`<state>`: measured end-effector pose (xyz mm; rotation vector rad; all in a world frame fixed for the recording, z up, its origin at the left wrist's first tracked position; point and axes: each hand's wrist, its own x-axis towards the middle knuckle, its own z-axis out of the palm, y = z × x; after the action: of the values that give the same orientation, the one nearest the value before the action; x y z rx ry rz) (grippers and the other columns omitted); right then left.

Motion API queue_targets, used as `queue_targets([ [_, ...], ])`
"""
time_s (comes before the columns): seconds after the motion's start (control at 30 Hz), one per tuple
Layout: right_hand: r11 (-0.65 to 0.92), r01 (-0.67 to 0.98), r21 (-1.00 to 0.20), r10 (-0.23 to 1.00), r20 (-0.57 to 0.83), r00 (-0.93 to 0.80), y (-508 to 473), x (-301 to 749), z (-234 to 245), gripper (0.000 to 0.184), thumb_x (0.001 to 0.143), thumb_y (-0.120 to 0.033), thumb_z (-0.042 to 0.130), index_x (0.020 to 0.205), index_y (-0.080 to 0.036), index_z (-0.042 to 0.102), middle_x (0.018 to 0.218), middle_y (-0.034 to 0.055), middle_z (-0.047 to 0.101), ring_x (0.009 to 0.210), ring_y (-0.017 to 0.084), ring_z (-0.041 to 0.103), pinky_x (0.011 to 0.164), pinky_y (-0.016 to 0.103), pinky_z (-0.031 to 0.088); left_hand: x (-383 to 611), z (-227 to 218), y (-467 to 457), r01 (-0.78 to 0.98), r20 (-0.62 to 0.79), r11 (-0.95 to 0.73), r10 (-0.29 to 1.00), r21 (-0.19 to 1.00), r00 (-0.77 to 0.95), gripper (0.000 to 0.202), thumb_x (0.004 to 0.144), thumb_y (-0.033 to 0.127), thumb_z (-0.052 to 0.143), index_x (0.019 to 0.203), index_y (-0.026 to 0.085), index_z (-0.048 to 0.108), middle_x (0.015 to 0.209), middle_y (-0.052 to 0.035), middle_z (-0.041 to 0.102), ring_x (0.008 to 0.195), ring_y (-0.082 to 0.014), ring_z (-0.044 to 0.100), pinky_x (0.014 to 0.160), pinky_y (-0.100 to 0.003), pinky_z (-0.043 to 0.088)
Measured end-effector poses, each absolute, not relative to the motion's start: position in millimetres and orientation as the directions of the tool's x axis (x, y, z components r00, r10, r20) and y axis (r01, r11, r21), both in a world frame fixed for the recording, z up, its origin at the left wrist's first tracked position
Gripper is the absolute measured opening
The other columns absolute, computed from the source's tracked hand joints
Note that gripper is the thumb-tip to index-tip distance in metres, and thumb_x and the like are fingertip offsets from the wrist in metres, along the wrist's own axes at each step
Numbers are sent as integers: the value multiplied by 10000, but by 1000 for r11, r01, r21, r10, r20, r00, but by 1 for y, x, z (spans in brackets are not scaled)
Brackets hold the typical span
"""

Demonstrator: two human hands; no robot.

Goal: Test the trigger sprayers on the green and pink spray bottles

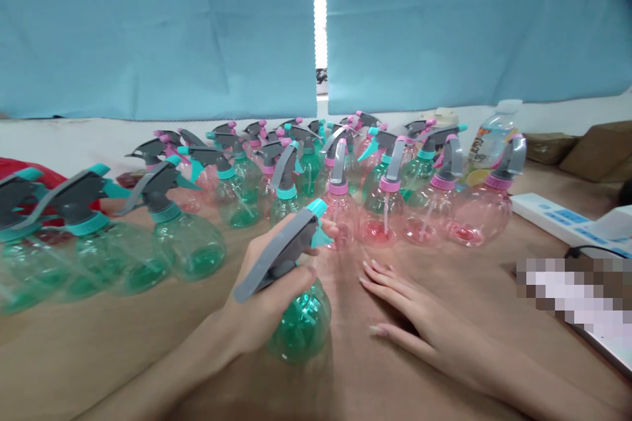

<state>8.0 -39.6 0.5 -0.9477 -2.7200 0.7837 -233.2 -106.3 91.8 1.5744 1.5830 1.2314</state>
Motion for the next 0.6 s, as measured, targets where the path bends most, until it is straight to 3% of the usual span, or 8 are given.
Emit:
queue_targets([
  [0.1,653,543,-528,622,-35,-782,-40,9,2,653,954,-577,437,1492,-217,348,1573,58,260,1445,300,218,1167,539,205,-231,95,-102,392,219,-158,969,907,-117,267,716,263,581,978,242,628,838,-13,659,804,-225,647,687,-327,526],
  [0.27,643,546,-537,622,-49,-781,-41,10,6,644,953,-574,443,1488,-226,357,1570,53,260,1444,304,223,1166,541,207,-230,98,-100,428,284,-219,954,877,-93,283,714,236,579,986,251,657,789,0,647,759,-217,638,665,-321,515],
  [0.6,641,551,-534,622,-58,-781,-41,10,4,672,951,-598,425,1496,-214,341,1580,45,239,1452,290,200,1174,514,196,-232,95,-99,386,313,-289,950,876,1,406,789,178,562,1179,259,642,1193,-13,656,983,-204,627,838,-308,512],
])
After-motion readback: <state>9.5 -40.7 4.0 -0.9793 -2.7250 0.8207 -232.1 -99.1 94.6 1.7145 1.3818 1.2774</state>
